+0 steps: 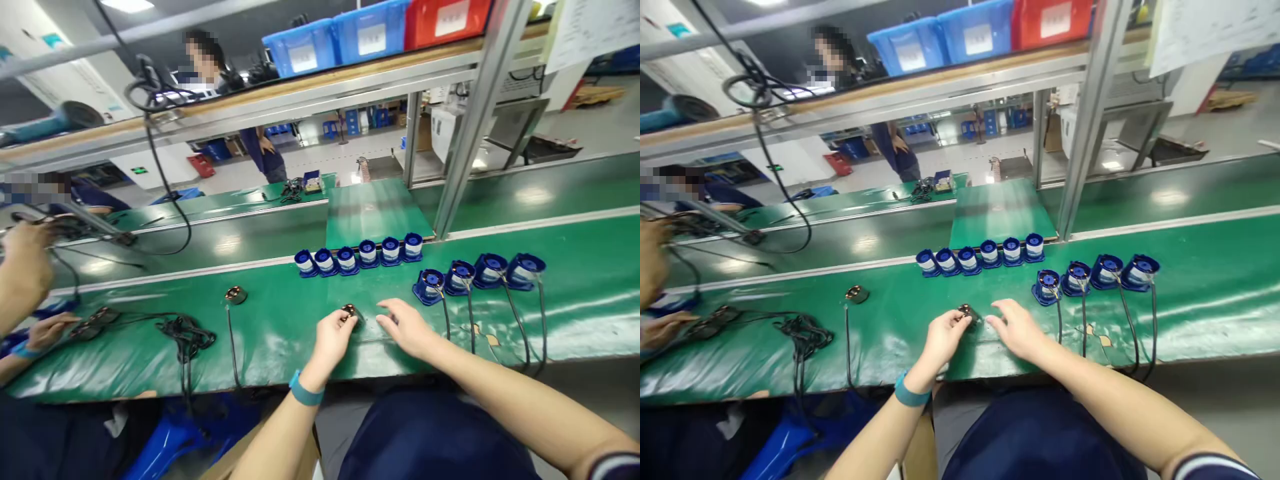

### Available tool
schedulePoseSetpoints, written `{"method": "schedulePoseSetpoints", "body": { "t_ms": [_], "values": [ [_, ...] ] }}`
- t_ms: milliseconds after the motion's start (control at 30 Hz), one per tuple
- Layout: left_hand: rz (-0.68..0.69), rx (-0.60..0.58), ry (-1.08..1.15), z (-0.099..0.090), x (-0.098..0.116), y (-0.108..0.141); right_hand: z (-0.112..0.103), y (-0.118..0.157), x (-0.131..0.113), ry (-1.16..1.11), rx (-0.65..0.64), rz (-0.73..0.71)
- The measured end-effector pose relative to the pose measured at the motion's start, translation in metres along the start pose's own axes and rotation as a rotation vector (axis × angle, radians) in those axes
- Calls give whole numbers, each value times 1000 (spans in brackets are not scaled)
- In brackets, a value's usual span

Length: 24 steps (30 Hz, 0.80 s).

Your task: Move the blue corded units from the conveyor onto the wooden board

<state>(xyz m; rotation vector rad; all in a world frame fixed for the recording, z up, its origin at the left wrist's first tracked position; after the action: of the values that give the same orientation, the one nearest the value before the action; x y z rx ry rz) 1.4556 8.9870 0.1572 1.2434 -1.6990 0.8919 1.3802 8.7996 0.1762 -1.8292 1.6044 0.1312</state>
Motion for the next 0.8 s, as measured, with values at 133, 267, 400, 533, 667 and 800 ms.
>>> {"method": "schedulePoseSetpoints", "body": {
  "t_ms": [133, 267, 400, 533, 667, 800],
  "values": [
    [-25, -67, 383, 57, 15, 25, 20, 2, -5, -70, -92, 153],
    [-143, -107, 669, 82, 13, 38, 13, 7, 8, 119, -110, 228],
    [-201, -216, 530, 66, 5, 30, 21, 11, 2, 270, -154, 251],
    [38, -11, -59, -4, 25, -32, 44, 8, -19, 342, -151, 217],
    [440, 127, -490, -24, 73, -107, 67, -2, -28, 423, -119, 104],
    [451, 76, -749, -3, 72, -155, 70, -4, -23, 370, -81, 15]
  ]
}}
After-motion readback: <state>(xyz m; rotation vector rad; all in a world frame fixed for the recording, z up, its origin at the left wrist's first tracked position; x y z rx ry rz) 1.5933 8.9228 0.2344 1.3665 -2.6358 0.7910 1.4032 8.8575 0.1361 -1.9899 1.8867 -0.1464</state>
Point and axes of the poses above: each hand's wrist, its own y-axis away from the middle knuckle, its own z-axis out of the palm, x = y × z, the point moved 8 cm from there along -y, towards the middle knuckle, and after that the axes turned 14 degrees about y, right-handed, at the moved point
